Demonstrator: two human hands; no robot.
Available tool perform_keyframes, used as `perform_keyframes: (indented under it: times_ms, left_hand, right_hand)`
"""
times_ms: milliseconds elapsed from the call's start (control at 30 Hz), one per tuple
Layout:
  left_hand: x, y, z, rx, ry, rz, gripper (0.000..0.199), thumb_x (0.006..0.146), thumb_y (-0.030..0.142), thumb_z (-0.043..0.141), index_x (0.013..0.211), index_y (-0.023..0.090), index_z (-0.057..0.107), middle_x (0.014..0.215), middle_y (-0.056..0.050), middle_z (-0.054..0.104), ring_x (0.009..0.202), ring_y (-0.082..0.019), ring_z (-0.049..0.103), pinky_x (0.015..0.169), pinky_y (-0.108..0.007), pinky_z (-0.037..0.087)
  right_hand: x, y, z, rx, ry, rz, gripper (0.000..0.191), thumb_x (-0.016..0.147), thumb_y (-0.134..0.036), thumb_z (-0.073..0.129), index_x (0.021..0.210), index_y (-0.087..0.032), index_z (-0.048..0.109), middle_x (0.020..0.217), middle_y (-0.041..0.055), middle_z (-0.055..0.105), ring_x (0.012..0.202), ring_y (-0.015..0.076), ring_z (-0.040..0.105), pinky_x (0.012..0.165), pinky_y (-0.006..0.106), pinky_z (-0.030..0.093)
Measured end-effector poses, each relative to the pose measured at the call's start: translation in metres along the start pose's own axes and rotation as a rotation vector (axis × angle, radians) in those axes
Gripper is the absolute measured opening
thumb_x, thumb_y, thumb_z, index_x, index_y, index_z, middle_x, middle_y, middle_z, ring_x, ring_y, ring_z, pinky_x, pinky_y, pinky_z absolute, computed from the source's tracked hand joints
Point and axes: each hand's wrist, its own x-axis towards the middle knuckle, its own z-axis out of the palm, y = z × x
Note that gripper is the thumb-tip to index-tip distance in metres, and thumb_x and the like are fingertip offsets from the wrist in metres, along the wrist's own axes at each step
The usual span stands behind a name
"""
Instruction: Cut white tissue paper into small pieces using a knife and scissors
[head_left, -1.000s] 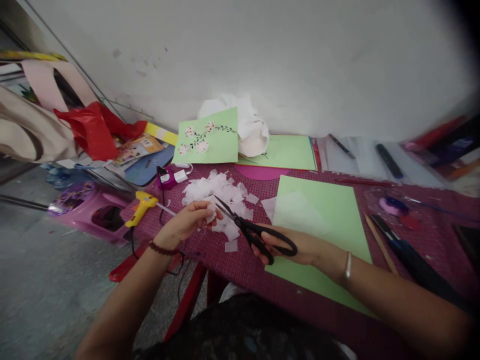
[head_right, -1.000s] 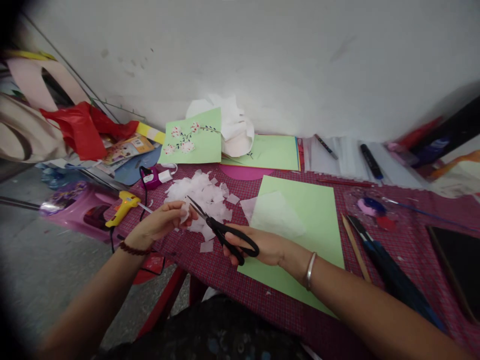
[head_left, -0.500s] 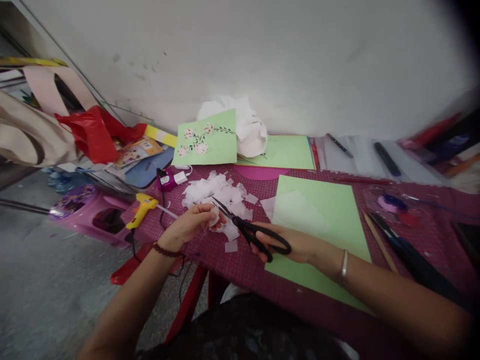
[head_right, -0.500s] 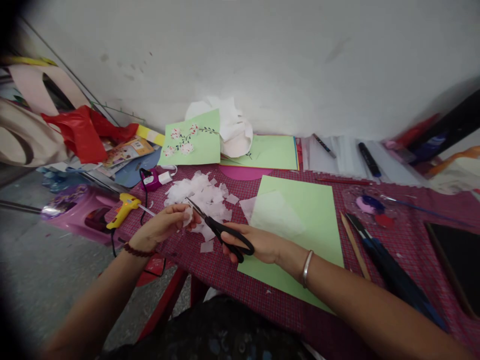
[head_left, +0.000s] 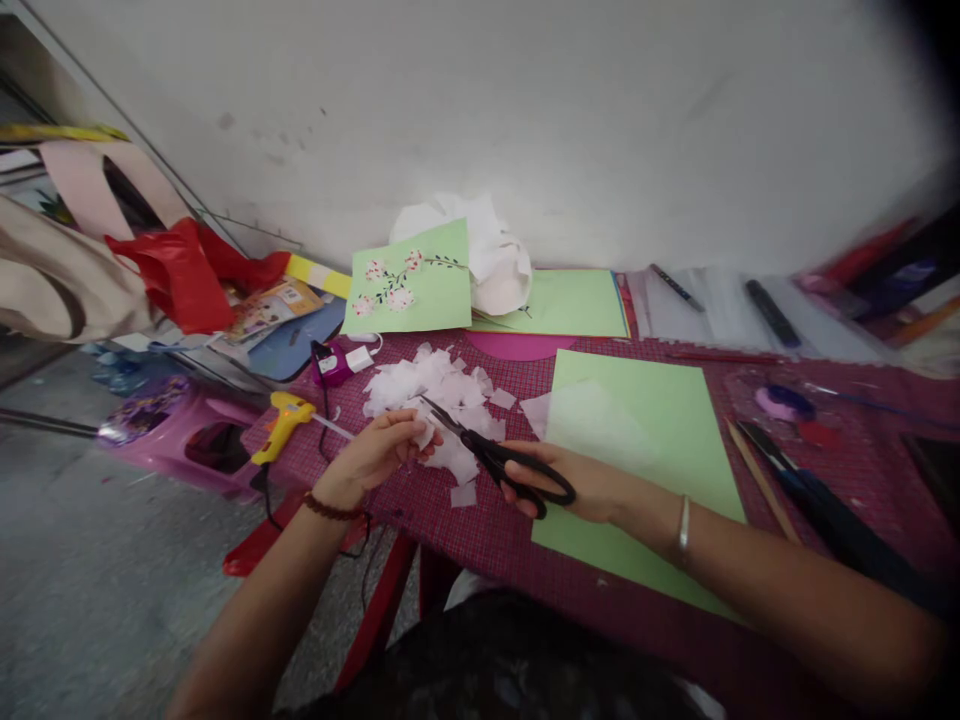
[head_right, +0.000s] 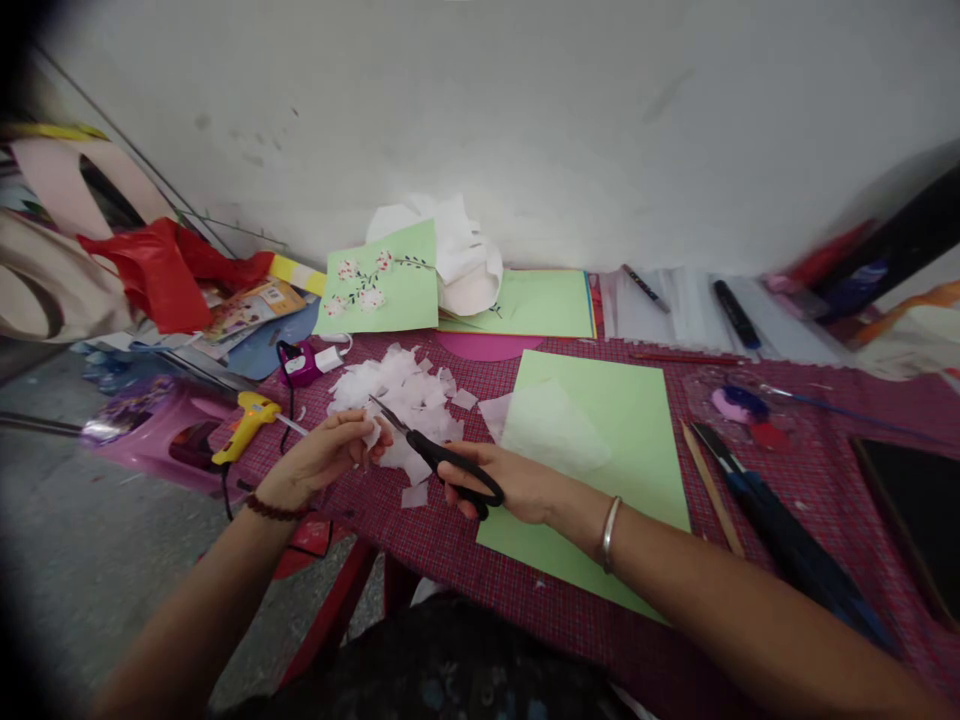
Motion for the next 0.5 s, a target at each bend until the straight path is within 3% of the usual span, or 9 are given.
perform_keyframes:
  times_ms: [200,500]
  left_hand:
    - [0.0017,-0.0012,-0.0026,-0.130,0.056,0.011,0.024,0.073,0.030,0.078,0.069,0.012,0.063,0.071,-0.004,0.067,0.060,-0.011,0.061,0.055,-0.021,0.049]
    - [0.0006,0.0032,0.0050,-0.091,0.008,-0.001,0.023,0.071,0.029,0.078,0.068,0.013,0.062,0.067,-0.005,0.067,0.057,-0.011,0.060,0.053,-0.021,0.048]
  right_hand:
    - [0.0003,0.0014,-0.0025,0.042,-0.036,0.015,0.054,0.080,-0.063,0.069,0.099,-0.015,0.055,0.079,0.0009,0.058,0.057,0.0067,0.053,0.049,0.021,0.039]
    - [0.0038,0.0033,-0.0005,0.070,-0.022,0.023,0.058,0.076,-0.066,0.070,0.097,-0.014,0.054,0.079,0.0007,0.058,0.057,0.0064,0.053,0.050,0.020,0.038]
